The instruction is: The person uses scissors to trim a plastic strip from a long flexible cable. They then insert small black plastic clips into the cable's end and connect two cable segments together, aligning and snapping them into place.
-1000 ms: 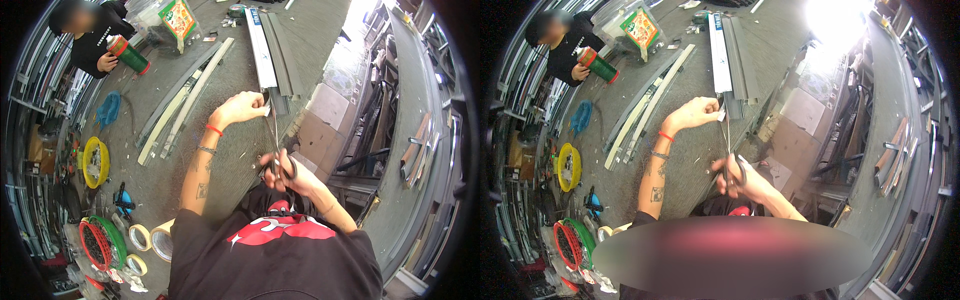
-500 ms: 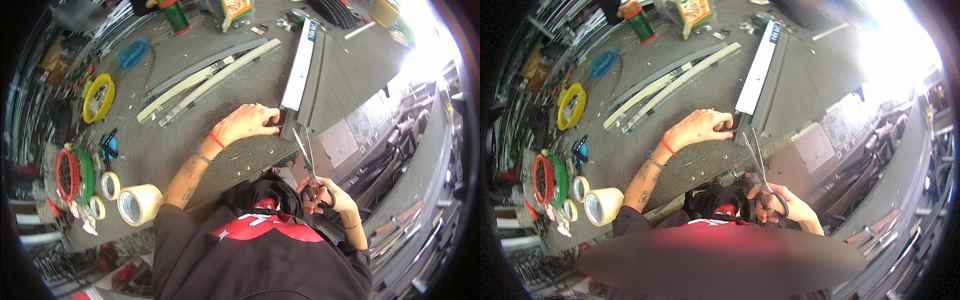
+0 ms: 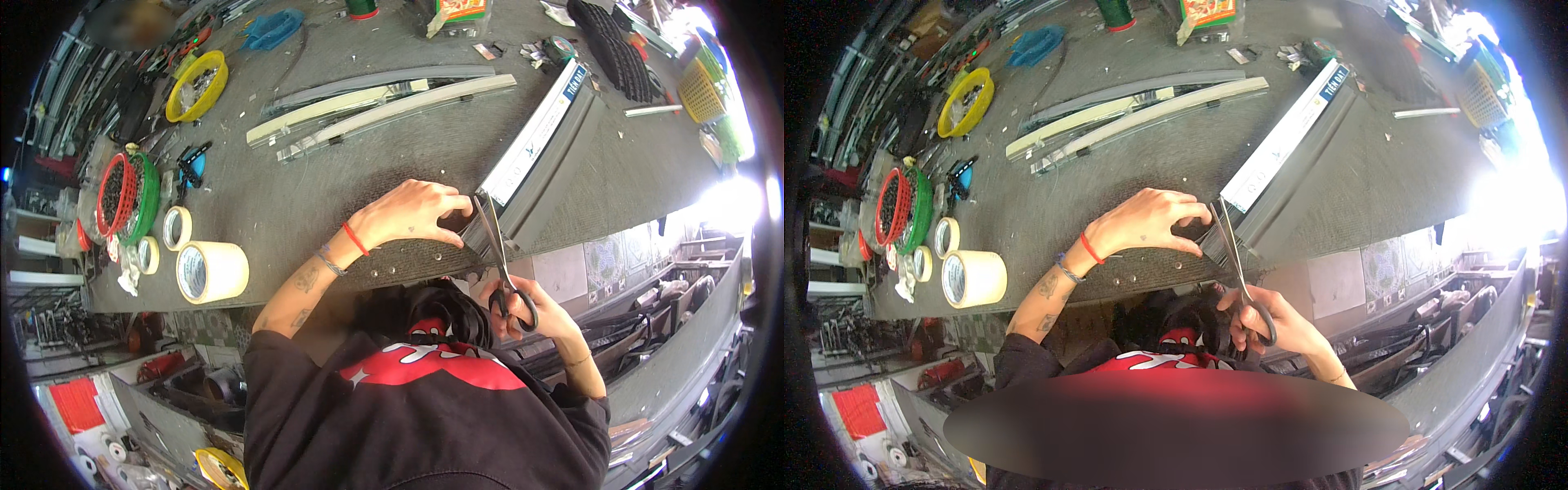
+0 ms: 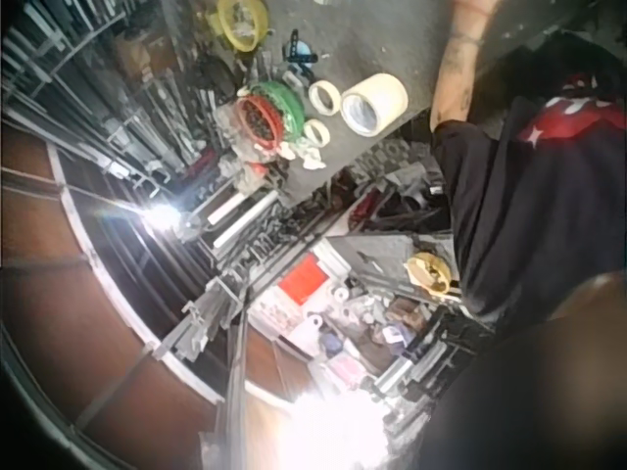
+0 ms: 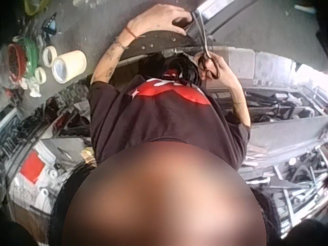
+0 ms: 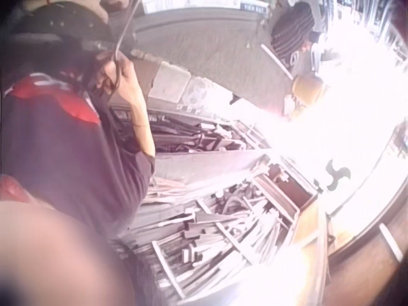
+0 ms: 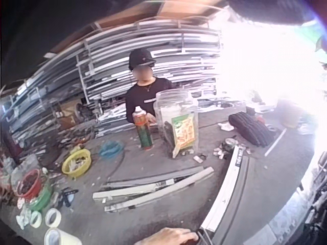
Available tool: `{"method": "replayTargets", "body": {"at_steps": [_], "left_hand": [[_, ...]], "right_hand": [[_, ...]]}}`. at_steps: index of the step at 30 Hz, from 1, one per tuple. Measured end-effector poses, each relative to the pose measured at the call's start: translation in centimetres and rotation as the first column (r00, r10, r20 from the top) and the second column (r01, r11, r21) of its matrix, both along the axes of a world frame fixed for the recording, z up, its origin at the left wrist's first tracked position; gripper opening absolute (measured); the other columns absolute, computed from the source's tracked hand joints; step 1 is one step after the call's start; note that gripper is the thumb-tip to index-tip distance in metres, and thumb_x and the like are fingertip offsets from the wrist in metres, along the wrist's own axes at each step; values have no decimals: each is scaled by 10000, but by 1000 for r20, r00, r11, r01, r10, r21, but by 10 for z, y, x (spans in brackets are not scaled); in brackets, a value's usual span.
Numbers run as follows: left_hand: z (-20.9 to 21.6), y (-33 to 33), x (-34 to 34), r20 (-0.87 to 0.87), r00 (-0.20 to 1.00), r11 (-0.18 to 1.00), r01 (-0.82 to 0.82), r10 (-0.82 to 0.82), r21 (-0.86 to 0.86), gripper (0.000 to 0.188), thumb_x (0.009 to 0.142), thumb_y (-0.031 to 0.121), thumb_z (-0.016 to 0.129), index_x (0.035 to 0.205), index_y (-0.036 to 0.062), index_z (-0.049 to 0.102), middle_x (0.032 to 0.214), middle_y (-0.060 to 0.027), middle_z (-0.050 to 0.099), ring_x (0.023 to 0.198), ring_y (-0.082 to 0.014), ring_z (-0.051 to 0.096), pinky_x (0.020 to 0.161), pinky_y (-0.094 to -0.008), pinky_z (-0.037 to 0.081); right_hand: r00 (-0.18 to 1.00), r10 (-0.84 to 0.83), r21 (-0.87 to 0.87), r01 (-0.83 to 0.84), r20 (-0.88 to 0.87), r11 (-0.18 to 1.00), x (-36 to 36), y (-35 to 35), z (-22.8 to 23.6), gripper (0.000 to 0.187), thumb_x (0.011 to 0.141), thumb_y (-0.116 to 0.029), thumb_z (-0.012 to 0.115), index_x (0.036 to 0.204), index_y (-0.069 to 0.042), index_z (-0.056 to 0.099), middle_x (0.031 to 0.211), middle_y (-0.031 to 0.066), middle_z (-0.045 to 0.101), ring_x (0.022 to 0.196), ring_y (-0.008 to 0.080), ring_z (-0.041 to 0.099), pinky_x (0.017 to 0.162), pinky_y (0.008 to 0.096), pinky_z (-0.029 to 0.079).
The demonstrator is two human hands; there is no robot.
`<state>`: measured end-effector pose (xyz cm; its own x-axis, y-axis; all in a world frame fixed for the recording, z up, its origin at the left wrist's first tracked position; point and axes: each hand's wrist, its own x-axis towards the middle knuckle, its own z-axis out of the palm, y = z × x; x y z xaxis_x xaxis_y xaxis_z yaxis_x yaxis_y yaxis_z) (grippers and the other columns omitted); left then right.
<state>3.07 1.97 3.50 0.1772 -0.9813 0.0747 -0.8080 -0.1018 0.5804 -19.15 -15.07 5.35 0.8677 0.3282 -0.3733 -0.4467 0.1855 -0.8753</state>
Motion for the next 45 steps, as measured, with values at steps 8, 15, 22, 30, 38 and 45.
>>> {"method": "replayTargets", "body": {"at_steps": [8, 15, 22, 30, 38, 45], "left_hand": [[8, -2, 5, -94, 995, 994, -15, 25, 111, 428, 708, 406, 730, 918, 52, 611, 696, -61, 560, 640, -234, 584, 591, -370, 463], [13, -8, 12, -189, 982, 982, 28, 7, 185, 410, 685, 315, 771, 908, 7, 620, 655, -82, 561, 602, -206, 559, 573, -350, 446], [14, -7, 21, -332, 943, 980, 74, -9, 183, 338, 730, 219, 724, 910, -47, 618, 667, -98, 579, 582, -205, 551, 569, -339, 448], [1, -2, 1, 45, 997, 996, -70, 68, 46, 218, 828, 179, 566, 832, -33, 519, 705, -203, 572, 692, -367, 597, 621, -429, 471], [-8, 8, -7, 402, 888, 973, -180, 224, -145, 126, 843, 112, 574, 883, 10, 510, 773, -139, 585, 721, -280, 624, 620, -386, 518], [-16, 16, -23, 406, 831, 898, -227, 380, -377, 154, 780, 54, 572, 887, 17, 469, 850, -96, 544, 793, -207, 616, 654, -300, 541]], "right_hand": [[996, 15, 56, -10, -87, 998, -7, -5, -11, 627, 861, -558, 512, 1078, 30, 495, 651, 46, 548, 590, 112, 561, 428, 204, 398], [994, -1, 185, 20, -105, 983, -24, -4, -18, 615, 863, -525, 538, 1094, 44, 498, 636, 42, 538, 564, 105, 543, 418, 205, 390], [992, -48, 159, 66, -115, 985, -28, 3, -22, 545, 889, -462, 545, 1085, 44, 497, 631, 27, 530, 563, 99, 538, 425, 207, 404], [994, -32, 45, 37, -105, 998, -25, 1, -19, 499, 896, -433, 546, 1076, 31, 515, 627, 26, 528, 567, 101, 544, 426, 211, 414], [987, 101, 23, -99, -128, 995, -4, -22, 28, 706, 853, -603, 463, 1110, 54, 497, 662, 73, 534, 591, 142, 564, 430, 228, 427], [941, 265, 32, -264, -212, 964, 37, -38, 45, 840, 760, -714, 470, 1108, 49, 508, 621, 76, 490, 561, 176, 546, 374, 247, 397]]}}
